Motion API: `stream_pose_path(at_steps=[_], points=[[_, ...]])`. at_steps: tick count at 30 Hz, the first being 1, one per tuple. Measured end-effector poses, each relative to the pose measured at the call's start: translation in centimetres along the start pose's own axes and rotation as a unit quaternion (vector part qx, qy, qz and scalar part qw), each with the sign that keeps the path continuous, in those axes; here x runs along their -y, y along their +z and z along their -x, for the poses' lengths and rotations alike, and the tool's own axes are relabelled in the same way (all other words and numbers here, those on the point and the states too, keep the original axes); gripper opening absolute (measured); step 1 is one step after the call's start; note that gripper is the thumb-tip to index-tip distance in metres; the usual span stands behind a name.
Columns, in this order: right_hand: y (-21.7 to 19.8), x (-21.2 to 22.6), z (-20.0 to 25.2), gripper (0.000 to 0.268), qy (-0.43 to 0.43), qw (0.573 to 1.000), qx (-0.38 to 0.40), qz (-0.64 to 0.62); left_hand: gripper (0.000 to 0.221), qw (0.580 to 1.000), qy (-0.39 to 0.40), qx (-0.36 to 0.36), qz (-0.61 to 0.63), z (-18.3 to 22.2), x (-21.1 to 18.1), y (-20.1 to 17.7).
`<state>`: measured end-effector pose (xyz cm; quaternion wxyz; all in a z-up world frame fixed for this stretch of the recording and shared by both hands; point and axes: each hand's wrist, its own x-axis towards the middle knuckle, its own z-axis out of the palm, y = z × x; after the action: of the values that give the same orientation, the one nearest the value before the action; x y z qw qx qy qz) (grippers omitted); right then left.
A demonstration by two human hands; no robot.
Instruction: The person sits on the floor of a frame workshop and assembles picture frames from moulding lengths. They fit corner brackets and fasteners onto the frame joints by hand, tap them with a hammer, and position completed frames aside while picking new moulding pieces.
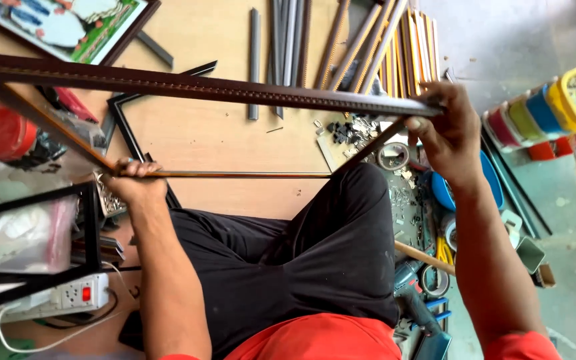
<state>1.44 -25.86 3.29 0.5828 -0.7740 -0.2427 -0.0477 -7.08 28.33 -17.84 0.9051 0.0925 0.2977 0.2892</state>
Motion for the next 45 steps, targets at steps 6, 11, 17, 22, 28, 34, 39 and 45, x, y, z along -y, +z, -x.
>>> stream_pose_path(at_steps=[6,11,17,22,28,34,39,45], points=[[4.2,0.7,0.4,0.035,-0.034,0.998,0.021,0.056,0.057,0.984,-0.053,-0.071,-0.153,-6.1,4.0,-2.5],[8.9,-1.4,1.0,0.031,-0.031,0.999,0.018,0.011,0.062,0.93,0.062,0.053,-0.358,-9.6,9.6,-9.5],[10.6,-3.0,1.4,0.026,-0.027,0.992,0.033,0.119,0.052,0.595,0.431,0.192,-0.65,11.6,9.0,5.6],[10.2,-2.0,2.4,0.026,-0.007,0.975,0.05,0.216,0.063,0.359,0.576,0.364,-0.638,17.9,11.0,13.0],[10.0,-2.3,4.8,0.021,0.051,0.993,0.042,0.094,0.05,0.22,0.461,0.597,-0.618,19.8,15.2,15.0],[10.2,-3.7,6.0,0.03,0.079,0.995,-0.03,-0.056,0.027,0.183,0.492,0.6,-0.604,21.2,15.7,16.2],[10.5,-4.0,6.0,0.028,0.089,0.979,0.032,-0.182,0.037,0.246,0.418,0.585,-0.65,22.6,15.8,17.5],[10.5,-5.1,5.4,0.032,0.126,0.953,0.007,-0.276,0.022,0.261,0.39,0.591,-0.656,22.4,17.3,17.2]])
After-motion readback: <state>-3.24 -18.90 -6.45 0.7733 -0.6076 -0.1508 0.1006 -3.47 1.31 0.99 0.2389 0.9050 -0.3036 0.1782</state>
